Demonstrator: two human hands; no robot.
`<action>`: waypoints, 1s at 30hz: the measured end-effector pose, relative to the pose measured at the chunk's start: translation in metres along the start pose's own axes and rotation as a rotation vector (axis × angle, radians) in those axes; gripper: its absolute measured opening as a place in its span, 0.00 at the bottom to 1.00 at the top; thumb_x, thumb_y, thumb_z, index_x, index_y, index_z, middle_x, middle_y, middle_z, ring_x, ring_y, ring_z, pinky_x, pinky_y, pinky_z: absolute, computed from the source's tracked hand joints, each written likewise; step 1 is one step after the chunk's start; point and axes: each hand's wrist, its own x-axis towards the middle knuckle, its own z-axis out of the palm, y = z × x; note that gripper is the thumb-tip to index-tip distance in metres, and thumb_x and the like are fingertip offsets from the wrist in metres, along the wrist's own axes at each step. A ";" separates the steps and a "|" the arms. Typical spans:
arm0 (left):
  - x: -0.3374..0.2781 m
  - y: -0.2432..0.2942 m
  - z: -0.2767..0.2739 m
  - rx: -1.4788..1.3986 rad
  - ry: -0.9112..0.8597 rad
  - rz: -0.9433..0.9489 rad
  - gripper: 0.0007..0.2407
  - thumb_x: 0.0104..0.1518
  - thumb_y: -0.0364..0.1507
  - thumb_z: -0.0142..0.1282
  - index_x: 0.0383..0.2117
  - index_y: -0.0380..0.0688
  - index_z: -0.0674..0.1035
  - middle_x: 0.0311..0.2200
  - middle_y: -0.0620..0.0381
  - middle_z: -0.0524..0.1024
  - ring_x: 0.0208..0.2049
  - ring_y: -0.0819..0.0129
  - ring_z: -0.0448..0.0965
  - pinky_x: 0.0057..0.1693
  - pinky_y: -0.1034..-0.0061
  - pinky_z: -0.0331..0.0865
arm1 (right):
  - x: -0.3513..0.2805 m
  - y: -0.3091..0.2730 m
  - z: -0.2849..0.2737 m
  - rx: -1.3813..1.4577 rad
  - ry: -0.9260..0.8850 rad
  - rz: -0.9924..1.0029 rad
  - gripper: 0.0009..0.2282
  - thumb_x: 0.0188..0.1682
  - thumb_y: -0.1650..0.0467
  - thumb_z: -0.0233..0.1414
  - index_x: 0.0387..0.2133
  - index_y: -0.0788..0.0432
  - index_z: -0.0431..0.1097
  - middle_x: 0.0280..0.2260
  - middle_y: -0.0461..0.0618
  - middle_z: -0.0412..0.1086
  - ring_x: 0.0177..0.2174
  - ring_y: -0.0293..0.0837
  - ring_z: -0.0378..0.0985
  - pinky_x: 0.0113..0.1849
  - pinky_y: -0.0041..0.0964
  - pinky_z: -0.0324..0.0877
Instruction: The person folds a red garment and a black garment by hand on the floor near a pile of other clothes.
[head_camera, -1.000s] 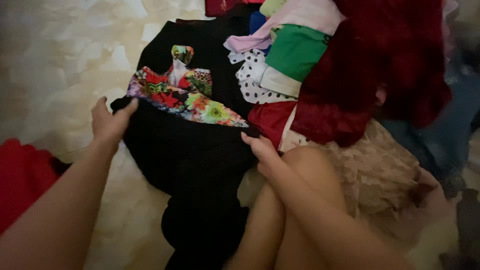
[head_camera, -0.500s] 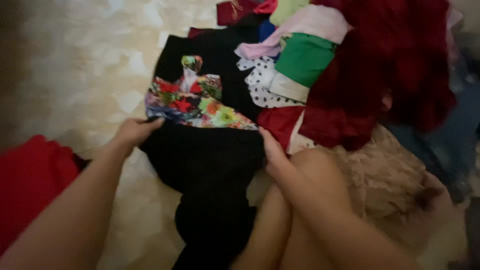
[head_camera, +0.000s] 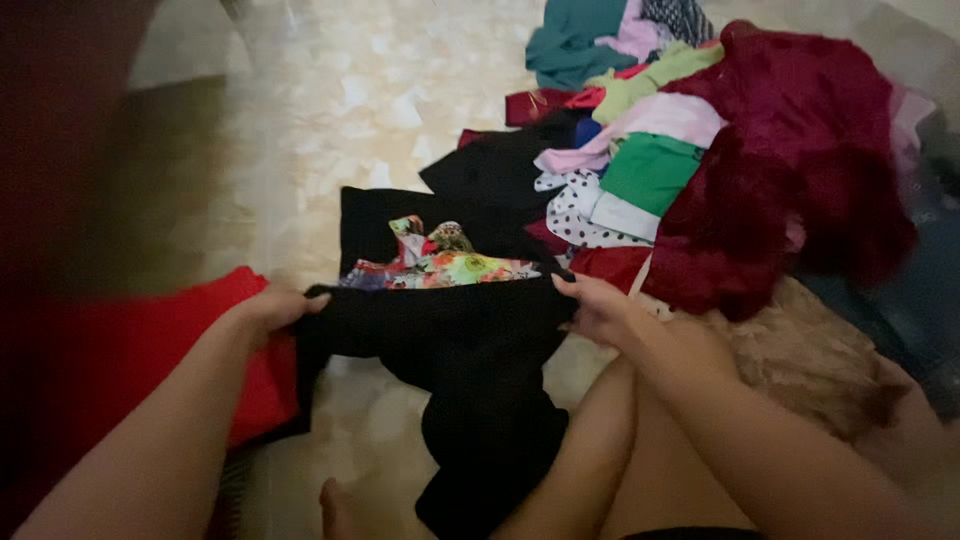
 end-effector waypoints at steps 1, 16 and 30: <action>0.010 -0.003 -0.006 0.015 0.065 0.070 0.30 0.51 0.37 0.67 0.59 0.41 0.68 0.59 0.41 0.66 0.61 0.46 0.65 0.62 0.53 0.60 | 0.008 -0.003 -0.003 -0.053 0.024 -0.042 0.28 0.50 0.65 0.55 0.64 0.49 0.54 0.66 0.60 0.45 0.62 0.63 0.50 0.57 0.60 0.53; -0.075 0.010 -0.043 -0.628 -0.140 0.195 0.22 0.56 0.34 0.61 0.52 0.35 0.67 0.42 0.53 0.62 0.34 0.69 0.71 0.39 0.80 0.71 | 0.005 -0.062 0.012 -0.497 0.200 -0.282 0.25 0.39 0.64 0.66 0.50 0.54 0.67 0.20 0.51 0.69 0.19 0.43 0.72 0.33 0.43 0.74; -0.050 0.012 -0.055 -0.672 -0.076 0.167 0.21 0.57 0.20 0.55 0.54 0.22 0.63 0.52 0.34 0.61 0.61 0.39 0.59 0.48 0.59 0.79 | -0.030 -0.069 0.038 -0.129 0.016 -0.116 0.29 0.42 0.68 0.62 0.55 0.64 0.57 0.46 0.68 0.69 0.43 0.55 0.78 0.47 0.49 0.74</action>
